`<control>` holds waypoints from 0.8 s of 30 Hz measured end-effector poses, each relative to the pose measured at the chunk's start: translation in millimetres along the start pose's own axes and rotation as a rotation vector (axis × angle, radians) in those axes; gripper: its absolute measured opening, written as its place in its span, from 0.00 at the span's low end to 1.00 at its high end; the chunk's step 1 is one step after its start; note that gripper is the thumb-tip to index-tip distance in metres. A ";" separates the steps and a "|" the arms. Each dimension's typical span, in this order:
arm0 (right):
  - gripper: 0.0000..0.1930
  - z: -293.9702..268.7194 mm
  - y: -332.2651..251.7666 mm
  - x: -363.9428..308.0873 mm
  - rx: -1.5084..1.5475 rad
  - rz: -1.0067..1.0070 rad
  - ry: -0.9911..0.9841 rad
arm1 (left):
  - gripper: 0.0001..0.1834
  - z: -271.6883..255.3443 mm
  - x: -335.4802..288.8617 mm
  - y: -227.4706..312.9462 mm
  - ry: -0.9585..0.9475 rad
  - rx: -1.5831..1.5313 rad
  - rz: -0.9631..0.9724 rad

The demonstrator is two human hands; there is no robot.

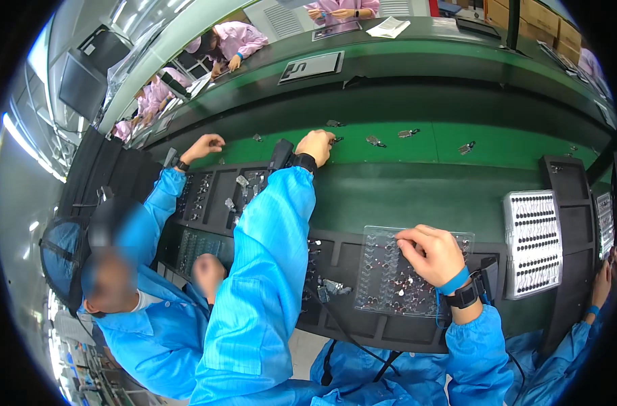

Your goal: Picking small electronic or mechanical parts from a tray and assembling them into larger components on a production line.

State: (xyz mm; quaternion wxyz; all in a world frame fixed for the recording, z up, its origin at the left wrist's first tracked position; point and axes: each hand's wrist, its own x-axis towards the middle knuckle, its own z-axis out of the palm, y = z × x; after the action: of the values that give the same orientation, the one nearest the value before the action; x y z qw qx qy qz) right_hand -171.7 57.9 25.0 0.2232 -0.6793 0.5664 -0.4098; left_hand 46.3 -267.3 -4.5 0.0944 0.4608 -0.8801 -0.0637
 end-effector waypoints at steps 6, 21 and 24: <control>0.05 -10.5 3.3 0.5 0.051 -0.021 0.071 | 0.14 1.1 2.8 -8.9 0.041 -0.111 -0.013; 0.05 -25.6 -16.1 0.4 -0.019 -0.039 -0.002 | 0.13 -141.0 -165.9 109.1 0.365 -1.237 0.066; 0.05 -5.9 -18.7 -5.1 -0.166 -0.120 -0.070 | 0.13 -133.3 -175.3 111.5 0.336 -1.278 0.065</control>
State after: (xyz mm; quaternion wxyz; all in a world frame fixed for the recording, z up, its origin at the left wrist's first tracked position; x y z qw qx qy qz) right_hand -165.5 68.6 41.2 0.1609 -0.7419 0.5486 -0.3503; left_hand 84.9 -63.1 128.7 0.4871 0.2907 -0.6559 -0.4981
